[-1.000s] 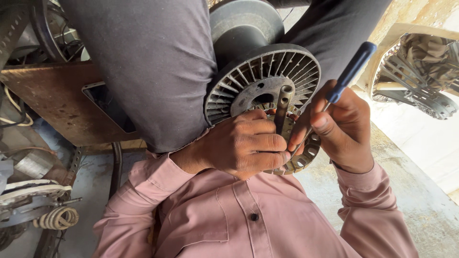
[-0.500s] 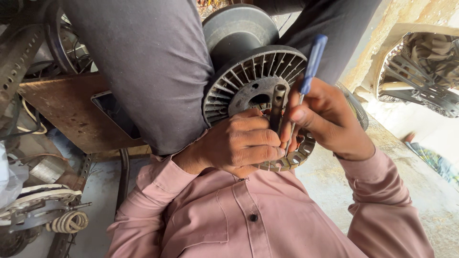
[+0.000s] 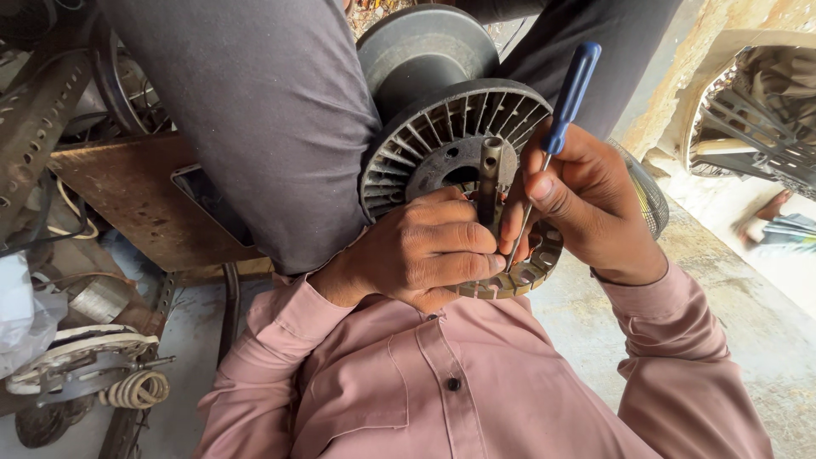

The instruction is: The person works on a fan motor stator, using a screwdriver and their hands to manipulate copper coils and wiring while holding the component between their legs.

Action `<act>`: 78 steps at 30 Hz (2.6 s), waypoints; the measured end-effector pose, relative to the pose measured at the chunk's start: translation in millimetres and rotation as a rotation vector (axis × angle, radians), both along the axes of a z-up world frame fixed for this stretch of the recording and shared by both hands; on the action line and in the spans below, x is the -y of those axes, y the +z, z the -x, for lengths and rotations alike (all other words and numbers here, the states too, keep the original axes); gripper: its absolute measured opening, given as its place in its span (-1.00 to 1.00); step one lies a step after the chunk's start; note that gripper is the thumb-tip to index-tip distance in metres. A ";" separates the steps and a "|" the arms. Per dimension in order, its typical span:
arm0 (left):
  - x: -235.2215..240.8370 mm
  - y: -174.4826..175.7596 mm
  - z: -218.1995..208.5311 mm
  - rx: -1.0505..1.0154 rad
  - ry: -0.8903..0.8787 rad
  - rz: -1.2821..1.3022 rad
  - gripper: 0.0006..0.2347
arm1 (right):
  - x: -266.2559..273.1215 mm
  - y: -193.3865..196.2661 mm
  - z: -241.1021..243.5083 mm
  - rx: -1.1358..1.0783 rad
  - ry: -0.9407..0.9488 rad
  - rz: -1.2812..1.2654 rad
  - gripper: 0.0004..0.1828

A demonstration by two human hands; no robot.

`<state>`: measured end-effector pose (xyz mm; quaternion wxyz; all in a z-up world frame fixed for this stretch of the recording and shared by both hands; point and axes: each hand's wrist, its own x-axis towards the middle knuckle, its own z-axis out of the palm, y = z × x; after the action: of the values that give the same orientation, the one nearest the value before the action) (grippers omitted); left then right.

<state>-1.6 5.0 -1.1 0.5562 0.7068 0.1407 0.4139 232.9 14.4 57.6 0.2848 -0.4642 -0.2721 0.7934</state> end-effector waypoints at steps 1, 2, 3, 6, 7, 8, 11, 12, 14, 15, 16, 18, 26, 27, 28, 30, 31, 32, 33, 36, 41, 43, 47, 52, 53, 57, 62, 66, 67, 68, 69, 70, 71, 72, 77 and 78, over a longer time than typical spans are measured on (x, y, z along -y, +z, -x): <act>-0.2 0.1 -0.3 0.000 0.002 -0.001 -0.72 | -0.6 -0.1 -0.2 0.003 0.002 0.001 -0.80; -0.4 0.3 -0.6 0.000 0.004 -0.003 -0.72 | -1.1 -0.3 -0.2 0.002 0.010 -0.008 -0.81; -0.2 0.4 -0.7 -0.001 0.006 -0.005 -0.72 | -1.1 -0.7 0.0 0.000 0.018 -0.017 -0.81; -0.5 1.1 -2.0 0.002 0.014 0.005 -0.73 | -1.8 -1.3 0.1 -0.033 -0.008 -0.017 -0.82; -0.3 1.1 -2.3 0.002 0.015 0.006 -0.73 | -1.2 -1.0 -0.1 -0.047 -0.025 -0.011 -0.82; -0.1 1.0 -2.2 0.001 0.016 0.007 -0.73 | -0.5 -0.7 -0.3 -0.037 -0.023 -0.012 -0.82; -0.4 0.8 -1.5 0.002 0.013 0.003 -0.74 | -0.5 -0.4 0.0 -0.019 -0.015 -0.010 -0.82; -0.4 0.7 -1.2 0.003 0.010 0.001 -0.74 | -0.5 -0.6 0.3 -0.018 -0.013 -0.007 -0.81; -0.8 0.3 -1.3 0.009 0.010 -0.001 -0.74 | -0.5 -0.6 0.1 -0.024 -0.017 -0.005 -0.81; -0.7 0.3 -1.7 0.013 0.010 -0.001 -0.73 | -0.1 -0.6 -0.2 -0.032 -0.021 -0.006 -0.82; -0.5 0.3 -2.1 0.016 0.011 0.000 -0.73 | 0.3 -0.4 -0.6 -0.041 -0.025 -0.007 -0.82; -0.9 -0.1 -2.3 0.018 0.014 0.000 -0.72 | -0.1 -0.9 -1.0 -0.038 -0.024 0.003 -0.83; -0.2 -1.5 -1.8 0.021 -0.007 0.002 -0.73 | 0.9 -3.0 -2.2 -0.060 -0.009 -0.016 -0.83; -0.1 -1.1 -1.5 0.021 -0.011 0.000 -0.73 | 1.4 -3.0 -2.0 -0.062 -0.007 -0.026 -0.84; 0.2 -0.4 -1.0 0.016 -0.002 0.001 -0.74 | 1.8 -3.1 -1.7 -0.064 -0.005 -0.035 -0.84; 0.3 0.4 -1.0 0.009 0.014 0.001 -0.75 | 2.4 -3.2 -1.8 -0.067 -0.025 -0.019 -0.83; -0.3 0.6 -0.9 0.006 0.015 -0.008 -0.74 | 2.0 -3.4 -1.6 -0.069 -0.035 -0.012 -0.82; -1.1 0.8 -0.9 0.003 0.015 -0.016 -0.72 | 1.6 -3.1 -1.6 -0.063 -0.033 -0.016 -0.81; -1.5 1.1 -0.6 -0.002 0.015 -0.023 -0.71 | 1.5 -2.9 -1.4 -0.057 -0.032 -0.019 -0.81; -1.9 1.2 -1.0 0.008 0.004 -0.016 -0.72 | 2.1 -2.1 -0.6 -0.048 -0.025 -0.018 -0.79; -1.0 2.2 -0.5 -0.007 0.006 -0.009 -0.72 | 2.4 -2.1 -1.4 -0.042 -0.022 -0.008 -0.79; -0.6 2.1 -0.6 -0.008 0.011 -0.004 -0.73 | 2.7 -2.7 -1.6 -0.054 -0.020 0.002 -0.80; -0.5 1.5 -0.5 -0.001 0.006 0.008 -0.74 | 3.0 -4.0 -2.2 -0.034 0.004 -0.020 -0.82; -1.0 2.1 -1.2 0.002 0.023 0.002 -0.74 | 3.1 -5.2 -3.2 -0.077 -0.030 0.004 -0.82; -1.0 2.5 -0.8 -0.002 0.021 0.001 -0.75 | 3.3 -5.3 -2.7 -0.070 -0.032 0.002 -0.82; -1.5 2.9 -0.1 -0.010 0.005 0.002 -0.74 | 4.2 -4.6 -1.9 -0.061 -0.046 0.008 -0.80; -1.5 2.7 -0.6 -0.011 0.001 0.004 -0.74 | 4.1 -4.6 -2.1 -0.050 -0.034 -0.003 -0.79; -0.7 2.2 -1.5 -0.003 0.011 -0.003 -0.76 | 4.0 -5.2 -2.5 -0.041 -0.021 -0.006 -0.80; -0.6 2.1 -1.5 -0.004 0.009 -0.004 -0.76 | 3.9 -5.1 -2.6 -0.039 -0.018 -0.002 -0.80; -0.6 1.9 -1.5 -0.006 0.007 -0.006 -0.76 | 3.6 -5.2 -2.8 -0.043 -0.012 -0.007 -0.80; -0.5 1.8 -1.3 -0.007 0.004 -0.006 -0.75 | 3.5 -5.3 -2.9 -0.048 -0.007 -0.012 -0.80; -0.3 1.8 -1.2 -0.009 0.003 -0.006 -0.76 | 3.6 -5.4 -3.0 -0.052 -0.002 -0.016 -0.81; 0.0 1.7 -1.2 -0.011 0.002 -0.006 -0.76 | 3.8 -5.4 -3.2 -0.049 0.000 -0.019 -0.81; 0.4 1.6 -1.3 -0.012 0.001 -0.006 -0.77 | 4.4 -5.3 -3.4 -0.046 0.002 -0.021 -0.81; 0.4 1.5 -2.2 -0.006 0.004 -0.030 -0.78 | 7.1 -6.1 -4.8 -0.065 0.003 -0.029 -0.83; 0.5 1.2 -2.0 -0.008 0.000 -0.041 -0.78 | 7.8 -6.6 -5.2 -0.067 0.002 -0.028 -0.83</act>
<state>0.4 4.5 0.1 0.5409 0.7198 0.1345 0.4139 238.1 6.6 50.9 0.2993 -0.4329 -0.2741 0.8049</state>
